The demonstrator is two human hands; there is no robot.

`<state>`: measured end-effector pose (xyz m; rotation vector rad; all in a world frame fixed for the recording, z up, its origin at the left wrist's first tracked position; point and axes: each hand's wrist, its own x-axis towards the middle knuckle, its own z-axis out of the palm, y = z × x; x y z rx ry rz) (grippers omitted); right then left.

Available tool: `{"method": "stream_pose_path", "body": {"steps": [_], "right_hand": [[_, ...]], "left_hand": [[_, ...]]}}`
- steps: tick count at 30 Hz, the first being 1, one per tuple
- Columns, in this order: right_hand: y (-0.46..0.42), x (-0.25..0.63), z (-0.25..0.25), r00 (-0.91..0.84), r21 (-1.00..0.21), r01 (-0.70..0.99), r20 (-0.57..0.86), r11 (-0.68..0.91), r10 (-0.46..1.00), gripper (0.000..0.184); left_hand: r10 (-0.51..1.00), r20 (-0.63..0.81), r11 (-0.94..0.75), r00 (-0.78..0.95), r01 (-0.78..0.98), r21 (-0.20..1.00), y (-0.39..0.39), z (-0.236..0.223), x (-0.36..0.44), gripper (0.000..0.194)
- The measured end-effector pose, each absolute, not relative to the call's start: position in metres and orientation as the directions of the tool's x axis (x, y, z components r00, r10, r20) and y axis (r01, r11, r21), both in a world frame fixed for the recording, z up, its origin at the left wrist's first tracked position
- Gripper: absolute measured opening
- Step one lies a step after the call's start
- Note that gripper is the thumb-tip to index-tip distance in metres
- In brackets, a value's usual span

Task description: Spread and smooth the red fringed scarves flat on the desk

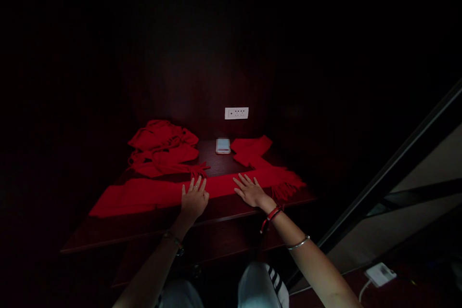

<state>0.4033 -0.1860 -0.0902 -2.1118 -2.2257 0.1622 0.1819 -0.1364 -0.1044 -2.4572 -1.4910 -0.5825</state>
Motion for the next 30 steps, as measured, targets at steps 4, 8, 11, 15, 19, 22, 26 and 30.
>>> {"method": "stream_pose_path", "body": {"steps": [4, 8, 11, 15, 19, 22, 26, 30], "right_hand": [[-0.194, 0.466, -0.082, 0.137, -0.05, 0.989, -0.042, -0.139, 0.99, 0.055], [-0.191, 0.449, -0.069, 0.042, -0.112, 0.993, 0.091, -0.032, 0.995, 0.058], [-0.178, 0.395, -0.072, -0.179, -0.166, 0.965, 0.144, 0.202, 0.973, 0.058], [-0.159, 0.354, -0.084, -0.272, -0.192, 0.939, 0.099, 0.287, 0.957, 0.056], [-0.158, 0.394, -0.091, -0.149, -0.158, 0.976, 0.027, 0.151, 0.988, 0.056], [-0.169, 0.455, -0.091, -0.005, -0.081, 0.997, -0.003, 0.005, 1.0, 0.054], [-0.185, 0.516, -0.084, 0.183, -0.02, 0.983, 0.026, -0.182, 0.983, 0.051], [-0.191, 0.497, -0.072, 0.159, -0.029, 0.987, 0.132, -0.157, 0.978, 0.053]], "left_hand": [[0.805, 0.436, -0.463, 0.403, 0.886, 0.034, -0.137, -0.102, 0.183, 0.047], [0.798, 0.458, -0.452, 0.391, 0.891, 0.026, -0.137, -0.102, 0.184, 0.047], [0.794, 0.463, -0.452, 0.394, 0.892, 0.016, -0.137, -0.104, 0.184, 0.046], [0.79, 0.462, -0.448, 0.403, 0.894, -0.016, -0.137, -0.103, 0.183, 0.046], [0.791, 0.456, -0.451, 0.407, 0.892, -0.014, -0.136, -0.101, 0.183, 0.046], [0.792, 0.455, -0.458, 0.406, 0.889, 0.005, -0.136, -0.101, 0.183, 0.046], [0.788, 0.464, -0.464, 0.405, 0.886, 0.014, -0.135, -0.102, 0.184, 0.046], [0.776, 0.486, -0.465, 0.402, 0.885, 0.01, -0.133, -0.105, 0.184, 0.046]]}}
